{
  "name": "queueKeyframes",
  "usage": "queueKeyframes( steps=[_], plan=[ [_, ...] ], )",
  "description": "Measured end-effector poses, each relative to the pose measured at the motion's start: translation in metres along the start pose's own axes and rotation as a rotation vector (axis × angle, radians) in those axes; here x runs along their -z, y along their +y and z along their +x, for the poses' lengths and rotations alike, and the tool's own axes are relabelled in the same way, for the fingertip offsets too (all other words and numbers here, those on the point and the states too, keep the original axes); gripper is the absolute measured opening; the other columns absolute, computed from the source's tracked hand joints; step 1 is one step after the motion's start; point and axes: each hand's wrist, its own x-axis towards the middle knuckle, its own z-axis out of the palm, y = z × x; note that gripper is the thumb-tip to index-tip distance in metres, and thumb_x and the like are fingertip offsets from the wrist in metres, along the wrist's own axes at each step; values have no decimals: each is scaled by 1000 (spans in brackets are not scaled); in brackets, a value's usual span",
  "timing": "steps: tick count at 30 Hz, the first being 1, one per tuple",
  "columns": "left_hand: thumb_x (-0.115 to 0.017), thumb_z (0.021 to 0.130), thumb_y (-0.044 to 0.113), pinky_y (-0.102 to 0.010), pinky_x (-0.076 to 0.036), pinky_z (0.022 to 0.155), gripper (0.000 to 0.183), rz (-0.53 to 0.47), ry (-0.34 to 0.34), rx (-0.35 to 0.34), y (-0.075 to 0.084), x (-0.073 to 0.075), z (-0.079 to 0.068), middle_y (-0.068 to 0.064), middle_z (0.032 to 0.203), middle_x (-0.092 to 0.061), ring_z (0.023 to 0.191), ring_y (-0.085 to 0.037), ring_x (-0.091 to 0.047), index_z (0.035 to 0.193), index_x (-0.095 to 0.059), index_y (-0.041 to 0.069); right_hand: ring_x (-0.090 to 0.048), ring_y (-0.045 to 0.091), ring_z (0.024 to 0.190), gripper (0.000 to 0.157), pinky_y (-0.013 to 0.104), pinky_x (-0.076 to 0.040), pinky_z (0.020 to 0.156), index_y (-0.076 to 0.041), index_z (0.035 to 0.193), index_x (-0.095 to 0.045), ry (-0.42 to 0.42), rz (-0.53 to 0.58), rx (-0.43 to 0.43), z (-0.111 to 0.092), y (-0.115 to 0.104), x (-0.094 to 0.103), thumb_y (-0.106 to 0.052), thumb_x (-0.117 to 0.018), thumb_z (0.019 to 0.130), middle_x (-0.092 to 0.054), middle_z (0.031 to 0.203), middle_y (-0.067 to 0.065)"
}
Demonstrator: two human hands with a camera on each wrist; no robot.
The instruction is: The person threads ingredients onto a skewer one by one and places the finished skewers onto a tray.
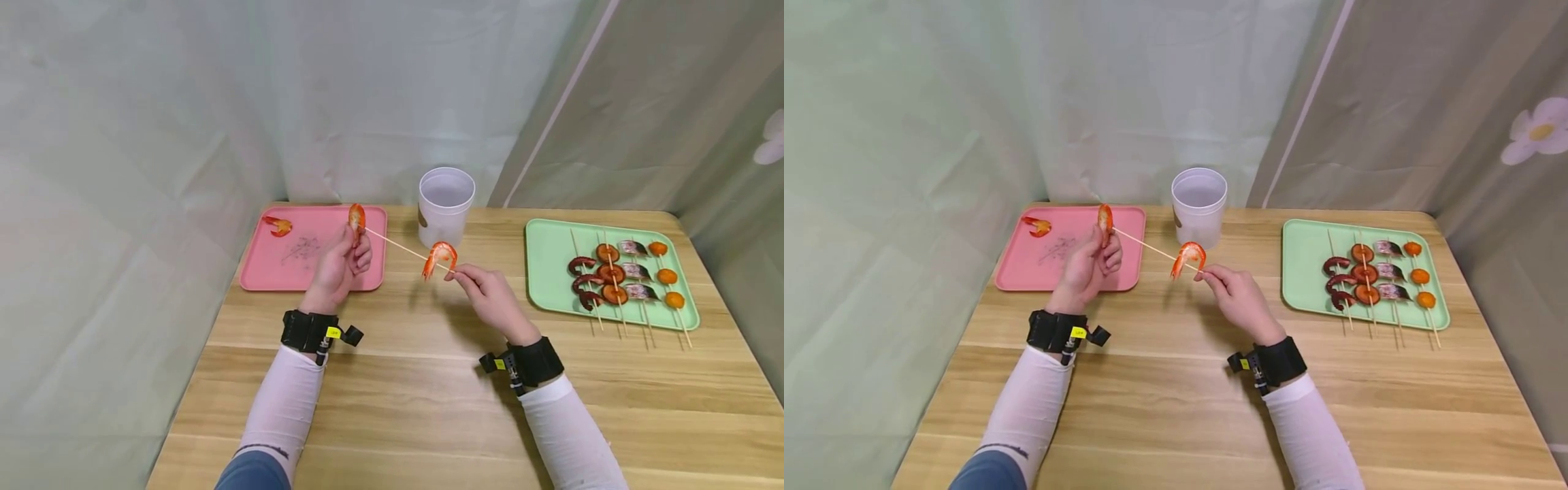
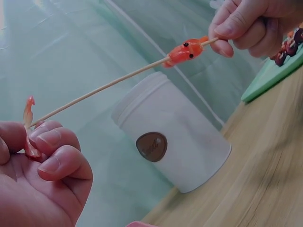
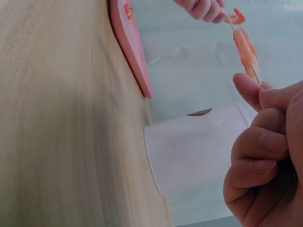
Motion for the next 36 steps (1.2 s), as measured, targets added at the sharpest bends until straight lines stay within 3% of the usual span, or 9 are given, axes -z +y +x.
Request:
queueKeyframes(
  steps=[4, 10, 15, 21, 26, 30, 36],
  plan=[
    [-35, 117, 36, -27, -26, 59, 26, 80, 23, 2, 1, 0, 0, -4, 83, -35, 65, -17, -35, 115, -42, 12, -43, 14, 64, 20, 37, -44, 71, -9, 111, -79, 4, -13, 7, 0, 0, 1, -13, -60, 111, -77, 101, 13],
    [-35, 118, 30, -28, -28, 59, 25, 286, 61, -21, 2, 1, -2, -7, 84, -35, 67, -19, -36, 117, -43, 6, -43, 14, 63, 18, 35, -43, 67, -9, 110, -79, 21, -28, 24, 0, 1, 2, -12, -61, 110, -78, 101, 12],
    [-36, 118, 29, -27, -29, 58, 25, 362, 53, -14, 4, -3, -5, -7, 83, -35, 66, -19, -35, 120, -45, 6, -47, 14, 65, 17, 34, -44, 67, -9, 110, -80, 39, -23, 33, -1, 2, 4, -12, -63, 109, -79, 103, 10],
    [-36, 118, 31, -27, -27, 59, 25, 378, 28, -7, 3, -10, -8, -6, 82, -31, 66, -19, -30, 115, -41, 7, -42, 11, 61, 16, 33, -41, 63, -8, 107, -79, 57, -42, 51, -3, 2, 11, -10, -64, 108, -75, 90, 9],
    [-34, 118, 32, -26, -26, 58, 24, 401, -7, -30, 2, -12, -9, -5, 80, -29, 63, -19, -28, 110, -39, 10, -34, 9, 56, 16, 32, -36, 58, -9, 106, -79, 71, -69, 79, -3, 2, 17, -9, -63, 108, -58, 69, -1],
    [-34, 119, 29, -28, -22, 54, 23, 392, -26, -53, 1, -13, -10, -3, 73, -28, 56, -17, -29, 108, -40, 10, -38, 12, 59, 16, 34, -39, 61, -8, 107, -78, 53, -64, 82, -2, 3, 19, -9, -62, 109, -70, 81, 4],
    [-36, 118, 28, -34, -15, 50, 26, 330, -42, 2, 1, -14, -14, 0, 70, -26, 50, -13, -25, 124, -43, 3, -52, 17, 70, 16, 36, -46, 70, -6, 104, -76, 20, -33, 81, -5, 5, 24, -6, -61, 109, -76, 96, 10]
  ],
)
